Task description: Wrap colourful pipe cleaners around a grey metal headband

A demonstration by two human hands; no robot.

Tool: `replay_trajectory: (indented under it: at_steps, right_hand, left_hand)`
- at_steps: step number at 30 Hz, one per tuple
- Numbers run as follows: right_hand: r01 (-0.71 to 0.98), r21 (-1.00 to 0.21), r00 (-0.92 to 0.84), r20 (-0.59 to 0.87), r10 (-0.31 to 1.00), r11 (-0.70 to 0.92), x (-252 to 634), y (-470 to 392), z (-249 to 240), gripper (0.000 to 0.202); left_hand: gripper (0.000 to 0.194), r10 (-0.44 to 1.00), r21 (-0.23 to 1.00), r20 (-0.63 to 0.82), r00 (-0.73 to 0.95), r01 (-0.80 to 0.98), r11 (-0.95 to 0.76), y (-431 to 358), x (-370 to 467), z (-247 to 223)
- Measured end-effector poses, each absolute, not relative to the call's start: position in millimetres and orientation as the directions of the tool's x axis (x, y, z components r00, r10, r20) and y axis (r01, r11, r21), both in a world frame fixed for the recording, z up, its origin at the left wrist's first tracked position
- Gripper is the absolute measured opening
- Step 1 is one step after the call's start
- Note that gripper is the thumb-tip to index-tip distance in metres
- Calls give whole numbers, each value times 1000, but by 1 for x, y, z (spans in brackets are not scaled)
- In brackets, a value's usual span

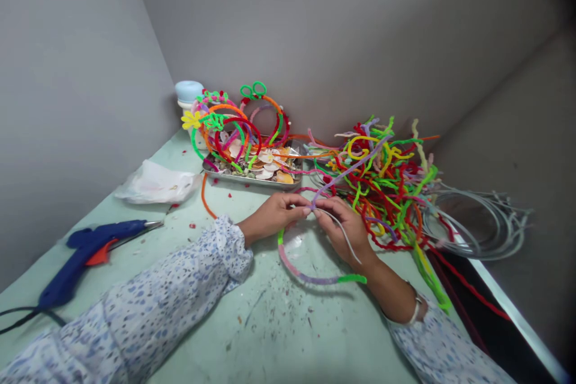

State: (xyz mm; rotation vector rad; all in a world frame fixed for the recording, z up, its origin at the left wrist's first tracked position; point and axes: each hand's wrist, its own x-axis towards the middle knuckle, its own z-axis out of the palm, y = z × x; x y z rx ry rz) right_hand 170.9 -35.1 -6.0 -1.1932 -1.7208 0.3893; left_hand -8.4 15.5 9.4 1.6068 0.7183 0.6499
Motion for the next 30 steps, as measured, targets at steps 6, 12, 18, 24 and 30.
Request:
replay_trajectory:
  at_steps: [6, 12, 18, 24, 30]
  right_hand:
    - [507, -725, -62, 508, 859, 466, 168, -37, -4, 15]
    - [487, -744, -21, 513, 858, 457, 167, -37, -4, 12]
    - [479, -757, -12, 500, 866, 444, 167, -36, -3, 8]
    - [562, -713, 13, 513, 858, 418, 170, -37, -6, 9]
    - [509, -724, -65, 508, 859, 466, 171, -36, -5, 11]
  left_hand:
    - [27, 779, 991, 13, 627, 95, -94, 14, -7, 9]
    - [26, 798, 995, -22, 603, 87, -38, 12, -5, 13]
    - [27, 806, 995, -38, 590, 94, -22, 12, -5, 12]
    - [29, 804, 995, -46, 593, 98, -15, 12, -5, 10]
    - [28, 805, 994, -64, 590, 107, 0, 13, -4, 11]
